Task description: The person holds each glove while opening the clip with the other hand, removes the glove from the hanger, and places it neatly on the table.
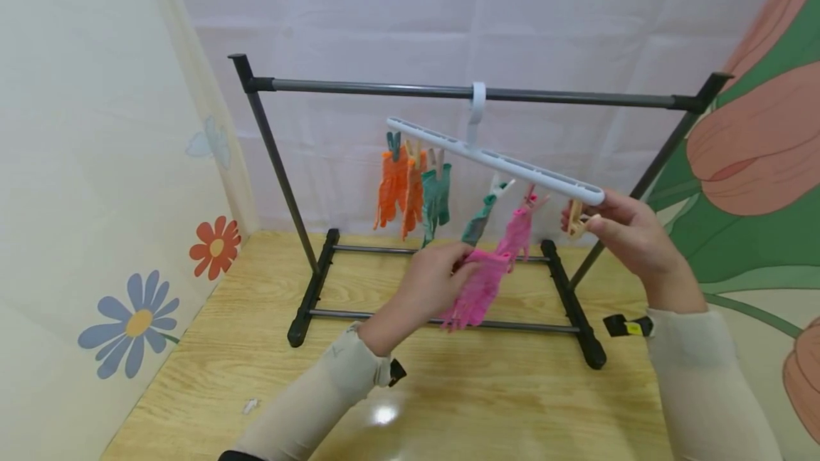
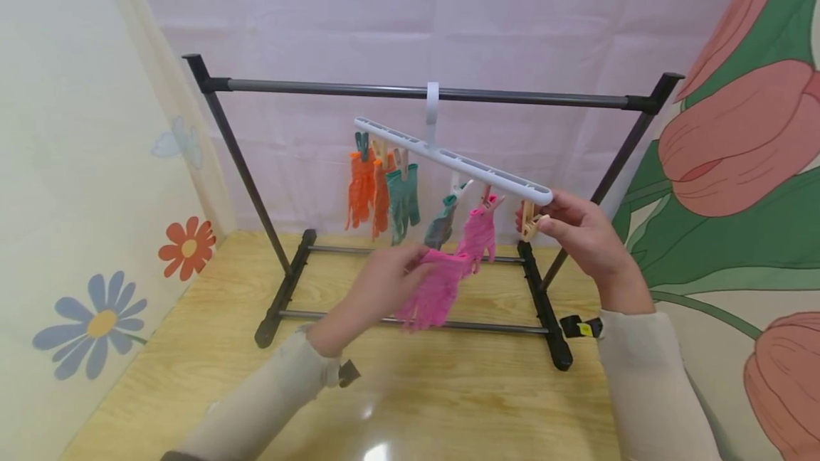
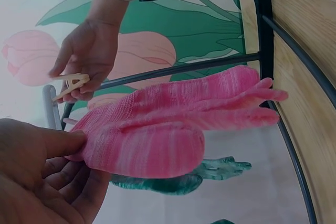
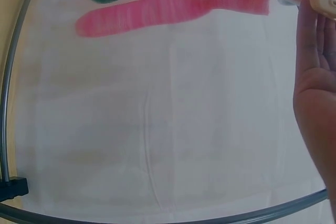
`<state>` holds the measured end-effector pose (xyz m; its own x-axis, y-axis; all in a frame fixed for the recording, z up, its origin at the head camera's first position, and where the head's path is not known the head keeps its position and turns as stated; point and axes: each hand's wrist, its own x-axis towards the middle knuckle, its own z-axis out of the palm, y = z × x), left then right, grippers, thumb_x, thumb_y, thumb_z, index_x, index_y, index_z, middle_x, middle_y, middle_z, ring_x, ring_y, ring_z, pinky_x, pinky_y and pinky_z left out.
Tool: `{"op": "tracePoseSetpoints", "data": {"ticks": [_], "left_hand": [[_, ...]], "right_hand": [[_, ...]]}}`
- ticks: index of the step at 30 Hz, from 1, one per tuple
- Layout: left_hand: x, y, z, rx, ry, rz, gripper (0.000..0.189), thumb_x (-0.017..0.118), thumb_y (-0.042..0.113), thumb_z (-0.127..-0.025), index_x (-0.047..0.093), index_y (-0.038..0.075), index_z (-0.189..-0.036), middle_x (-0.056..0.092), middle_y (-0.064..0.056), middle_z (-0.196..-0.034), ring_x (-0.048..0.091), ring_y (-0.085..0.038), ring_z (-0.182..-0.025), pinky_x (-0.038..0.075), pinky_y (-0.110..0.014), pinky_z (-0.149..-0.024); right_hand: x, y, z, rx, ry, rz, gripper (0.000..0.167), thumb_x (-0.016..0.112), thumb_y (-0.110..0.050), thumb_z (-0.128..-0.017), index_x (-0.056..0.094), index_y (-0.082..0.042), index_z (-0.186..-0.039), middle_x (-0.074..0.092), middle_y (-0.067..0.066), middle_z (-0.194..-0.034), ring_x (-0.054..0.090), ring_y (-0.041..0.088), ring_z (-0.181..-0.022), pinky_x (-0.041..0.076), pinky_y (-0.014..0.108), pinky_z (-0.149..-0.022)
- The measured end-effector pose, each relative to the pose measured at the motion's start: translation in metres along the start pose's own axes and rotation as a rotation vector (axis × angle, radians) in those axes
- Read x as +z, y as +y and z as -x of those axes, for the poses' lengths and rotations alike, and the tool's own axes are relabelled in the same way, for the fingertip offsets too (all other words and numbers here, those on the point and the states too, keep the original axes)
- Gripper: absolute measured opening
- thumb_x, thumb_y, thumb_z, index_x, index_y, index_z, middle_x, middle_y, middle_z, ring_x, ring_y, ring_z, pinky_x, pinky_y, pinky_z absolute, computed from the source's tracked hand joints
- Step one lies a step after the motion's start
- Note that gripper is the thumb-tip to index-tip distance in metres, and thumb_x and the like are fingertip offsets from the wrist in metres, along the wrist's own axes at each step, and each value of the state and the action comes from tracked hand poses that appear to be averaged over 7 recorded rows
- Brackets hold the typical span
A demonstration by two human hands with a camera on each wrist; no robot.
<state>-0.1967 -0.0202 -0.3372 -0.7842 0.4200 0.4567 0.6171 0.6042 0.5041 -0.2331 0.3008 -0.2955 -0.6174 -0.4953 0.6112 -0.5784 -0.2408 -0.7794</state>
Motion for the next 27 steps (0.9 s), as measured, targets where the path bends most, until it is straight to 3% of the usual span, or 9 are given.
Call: {"op": "tracePoseSetpoints", "data": {"ticks": [5, 11, 17, 27], "left_hand": [[-0.003, -0.007, 0.004, -0.004, 0.005, 0.002, 0.019, 0.064, 0.026, -0.102, 0.073, 0.012, -0.111, 0.067, 0.006, -0.081, 0.053, -0.004, -0.063, 0.044, -0.020, -0.058], [-0.005, -0.017, 0.009, -0.004, 0.027, -0.010, 0.014, 0.064, 0.024, -0.101, 0.072, 0.013, -0.106, 0.062, 0.008, -0.076, 0.049, -0.006, -0.060, 0.042, -0.022, -0.056], [-0.010, -0.024, 0.016, -0.016, 0.029, 0.010, 0.016, 0.064, 0.023, -0.101, 0.071, 0.012, -0.110, 0.063, 0.007, -0.077, 0.050, -0.007, -0.061, 0.043, -0.024, -0.058], [-0.022, -0.037, 0.026, -0.077, 0.025, 0.007, 0.016, 0.064, 0.023, -0.101, 0.072, 0.013, -0.112, 0.065, 0.007, -0.079, 0.052, -0.008, -0.062, 0.046, -0.026, -0.059]], "right_hand": [[0.002, -0.002, 0.001, 0.025, 0.022, 0.008, 0.034, 0.048, 0.004, -0.103, 0.054, 0.011, -0.136, 0.067, 0.007, -0.118, 0.058, 0.013, -0.111, 0.049, 0.025, -0.095], [0.003, -0.004, 0.001, 0.046, 0.024, -0.010, 0.033, 0.048, 0.004, -0.104, 0.054, 0.012, -0.135, 0.065, 0.007, -0.116, 0.057, 0.014, -0.110, 0.047, 0.026, -0.096], [0.001, -0.006, 0.000, 0.079, 0.020, 0.013, 0.035, 0.049, -0.001, -0.105, 0.054, 0.008, -0.138, 0.065, 0.004, -0.125, 0.054, 0.012, -0.121, 0.045, 0.025, -0.101], [0.001, -0.003, 0.001, 0.054, 0.005, -0.005, 0.036, 0.050, 0.000, -0.104, 0.052, 0.011, -0.139, 0.066, 0.006, -0.125, 0.055, 0.014, -0.120, 0.046, 0.026, -0.100]]}}
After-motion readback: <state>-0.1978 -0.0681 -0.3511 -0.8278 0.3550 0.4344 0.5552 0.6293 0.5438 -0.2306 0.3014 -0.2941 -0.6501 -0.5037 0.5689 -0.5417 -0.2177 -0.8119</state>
